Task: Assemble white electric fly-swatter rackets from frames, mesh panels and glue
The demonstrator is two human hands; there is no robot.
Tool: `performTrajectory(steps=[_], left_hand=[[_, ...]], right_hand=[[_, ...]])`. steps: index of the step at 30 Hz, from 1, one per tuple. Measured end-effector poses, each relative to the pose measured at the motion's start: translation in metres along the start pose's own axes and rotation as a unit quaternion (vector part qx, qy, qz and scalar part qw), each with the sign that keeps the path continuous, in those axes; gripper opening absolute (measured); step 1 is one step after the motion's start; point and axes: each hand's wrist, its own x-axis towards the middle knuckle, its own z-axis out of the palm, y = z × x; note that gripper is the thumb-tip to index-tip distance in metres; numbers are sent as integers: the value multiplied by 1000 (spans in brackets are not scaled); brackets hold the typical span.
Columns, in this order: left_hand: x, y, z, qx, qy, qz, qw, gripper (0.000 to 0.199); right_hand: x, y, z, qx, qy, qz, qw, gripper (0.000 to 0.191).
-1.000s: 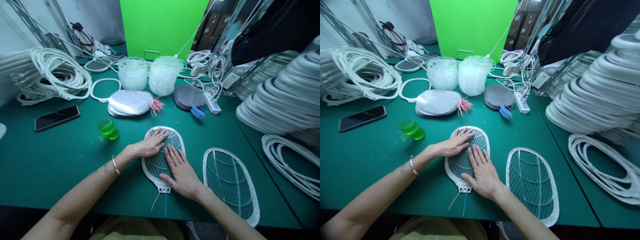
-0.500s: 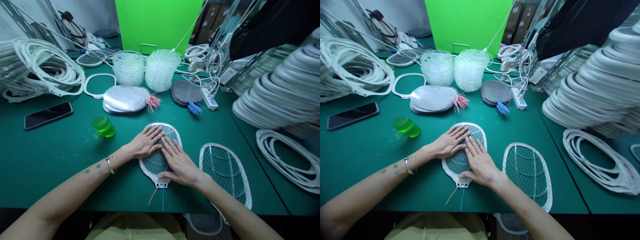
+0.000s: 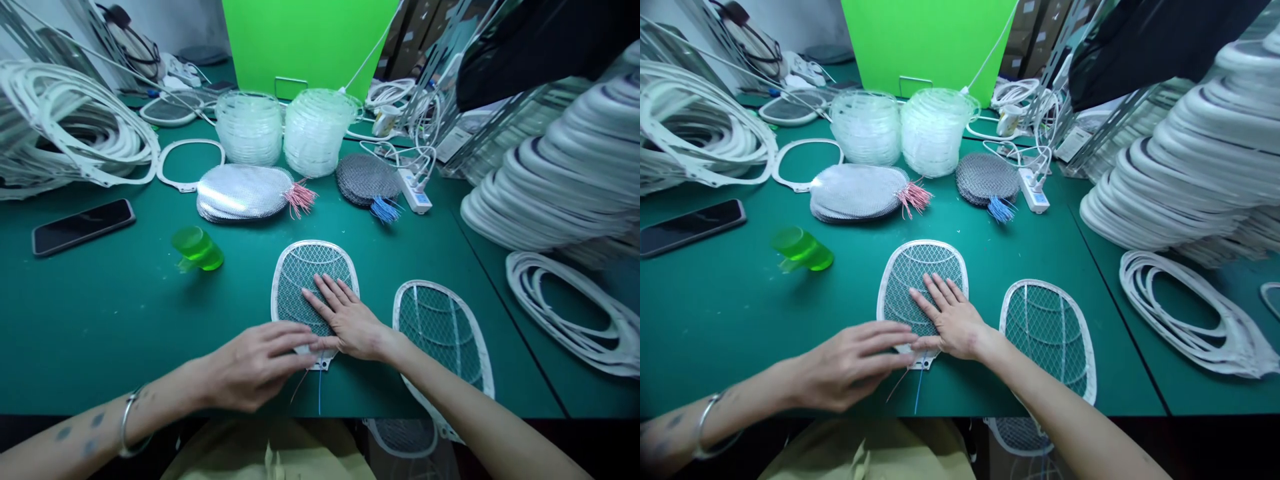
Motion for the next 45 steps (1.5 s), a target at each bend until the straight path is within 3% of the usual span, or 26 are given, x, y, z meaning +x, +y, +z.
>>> performTrajectory(steps=[3,7,12,19,26,32,38,40,42,45], left_hand=[[-12,14,20,69,33,64,995,41],[-9,19,36,79,104,113,985,28],[-9,26,39,59,89,128,986,29],[-8,29,41,47,89,102,990,21],[0,39,41,30,128,37,991,18],[9,53,53,30,161,-16,986,14],[12,63,60,-44,201,-187,960,17],[11,64,65,-38,211,-174,961,17],[9,64,71,1,217,-112,970,17],[4,61,74,26,189,-61,980,19]], right_hand=[[0,0,-1,-3,-2,1,1000,91],[1,-1,-5,4,-26,11,1000,92],[0,-2,-11,35,-52,0,998,110],[2,1,-14,34,-100,0,994,121],[3,0,-12,26,-95,13,995,118],[4,-2,-11,19,-102,27,994,121],[4,-1,-7,17,-77,21,997,121],[4,-2,-6,15,-72,25,997,122],[4,-4,-7,11,-76,37,996,124],[5,-6,-9,10,-86,51,995,126]])
